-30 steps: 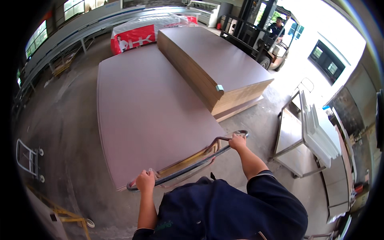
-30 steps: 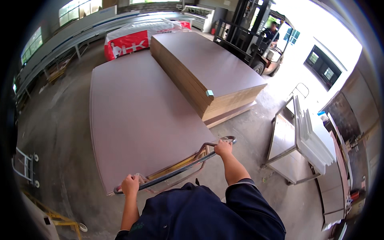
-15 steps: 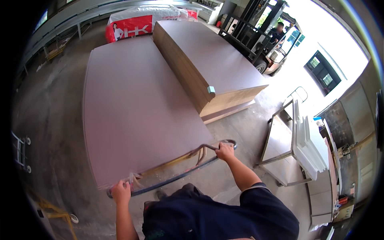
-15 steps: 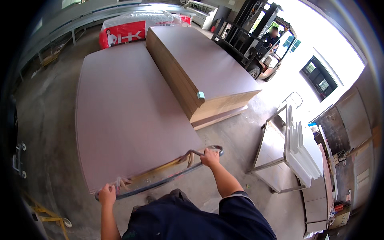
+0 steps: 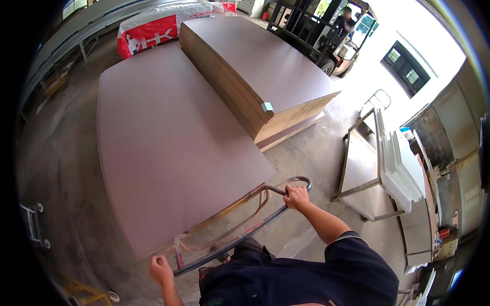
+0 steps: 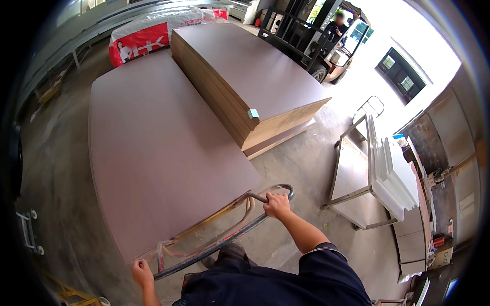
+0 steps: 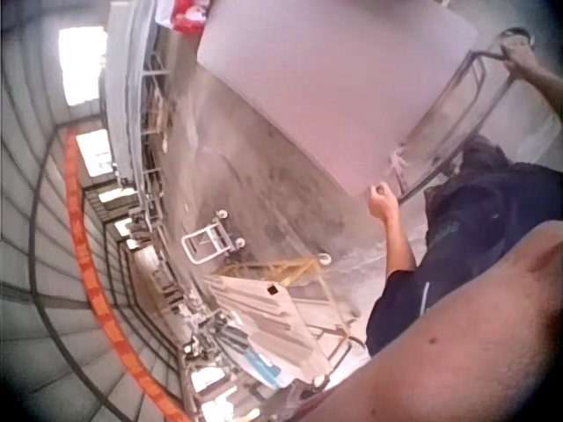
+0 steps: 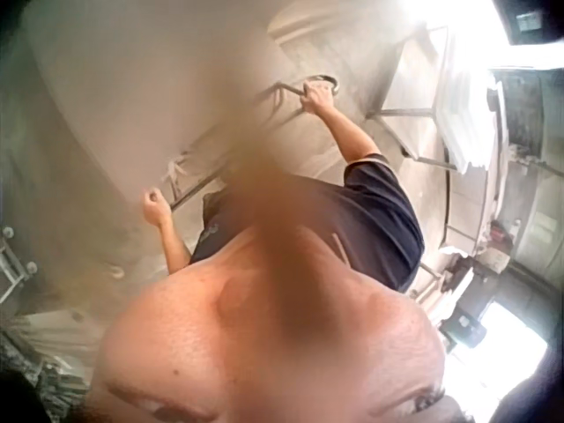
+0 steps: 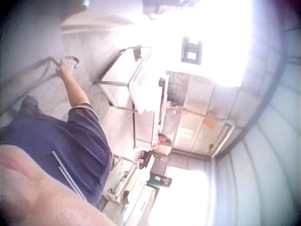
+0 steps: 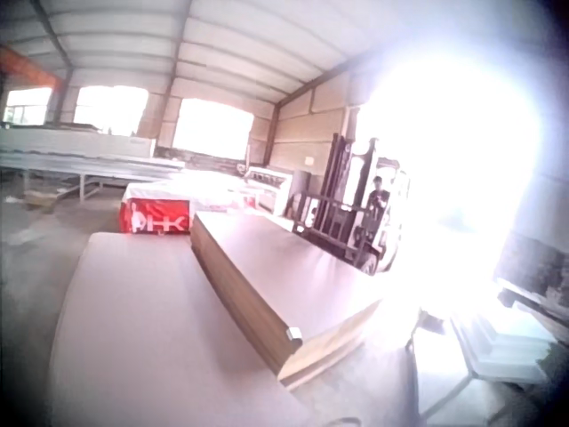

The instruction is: The person picks up large flat boards from a stack and places them onto a hand truck. They then push the hand truck carrying the boards across the warehouse floor and out the door into an outdoor area.

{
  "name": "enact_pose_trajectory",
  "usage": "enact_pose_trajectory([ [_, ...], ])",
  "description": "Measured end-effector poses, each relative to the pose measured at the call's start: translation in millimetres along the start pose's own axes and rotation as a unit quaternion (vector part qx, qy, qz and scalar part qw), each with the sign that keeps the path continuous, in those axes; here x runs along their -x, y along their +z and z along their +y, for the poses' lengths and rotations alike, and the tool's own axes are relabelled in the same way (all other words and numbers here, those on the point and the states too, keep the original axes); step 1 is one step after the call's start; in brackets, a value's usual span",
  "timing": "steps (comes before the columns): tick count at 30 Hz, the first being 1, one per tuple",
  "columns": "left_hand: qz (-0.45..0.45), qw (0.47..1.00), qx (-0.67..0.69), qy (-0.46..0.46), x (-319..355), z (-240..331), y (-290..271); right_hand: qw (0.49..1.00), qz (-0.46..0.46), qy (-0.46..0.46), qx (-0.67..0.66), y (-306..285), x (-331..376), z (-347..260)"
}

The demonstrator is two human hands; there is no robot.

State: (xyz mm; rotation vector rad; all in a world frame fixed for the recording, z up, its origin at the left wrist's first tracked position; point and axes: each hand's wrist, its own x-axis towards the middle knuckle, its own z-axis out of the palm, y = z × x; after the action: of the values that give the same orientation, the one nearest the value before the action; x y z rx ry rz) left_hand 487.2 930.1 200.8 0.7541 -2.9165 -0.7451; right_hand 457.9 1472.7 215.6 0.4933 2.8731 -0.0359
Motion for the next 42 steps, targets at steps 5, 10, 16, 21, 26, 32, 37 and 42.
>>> enact_pose_trajectory([
  [5, -0.018, 0.999, -0.050, -0.009, -4, -4, 0, 1.000, 0.014, -0.011, 0.007, -1, -3, 1],
  [10, -0.039, 0.995, -0.086, -0.024, -8, 8, -2, 1.000, -0.013, -0.005, 0.013, 7, -9, -4],
  [16, -0.070, 0.995, -0.074, -0.018, -10, -5, -6, 1.000, 0.003, -0.011, 0.009, 3, -7, -6],
  [21, -0.073, 0.994, -0.080, -0.026, -7, -1, -8, 1.000, -0.006, -0.007, 0.010, 0, -7, -7],
  [26, -0.065, 0.994, -0.090, -0.025, -6, 1, -13, 1.000, -0.020, 0.004, 0.014, -2, -7, -11],
  [32, -0.052, 0.997, -0.065, -0.010, -5, -6, -11, 0.998, -0.052, 0.014, 0.033, -6, -6, -14],
  [37, -0.036, 0.997, -0.059, -0.023, -3, -15, -13, 0.997, -0.068, 0.019, 0.033, -4, -5, -18],
  [42, -0.044, 0.998, -0.051, -0.007, -4, -9, -12, 0.987, -0.122, 0.059, 0.083, 5, -9, -9],
])
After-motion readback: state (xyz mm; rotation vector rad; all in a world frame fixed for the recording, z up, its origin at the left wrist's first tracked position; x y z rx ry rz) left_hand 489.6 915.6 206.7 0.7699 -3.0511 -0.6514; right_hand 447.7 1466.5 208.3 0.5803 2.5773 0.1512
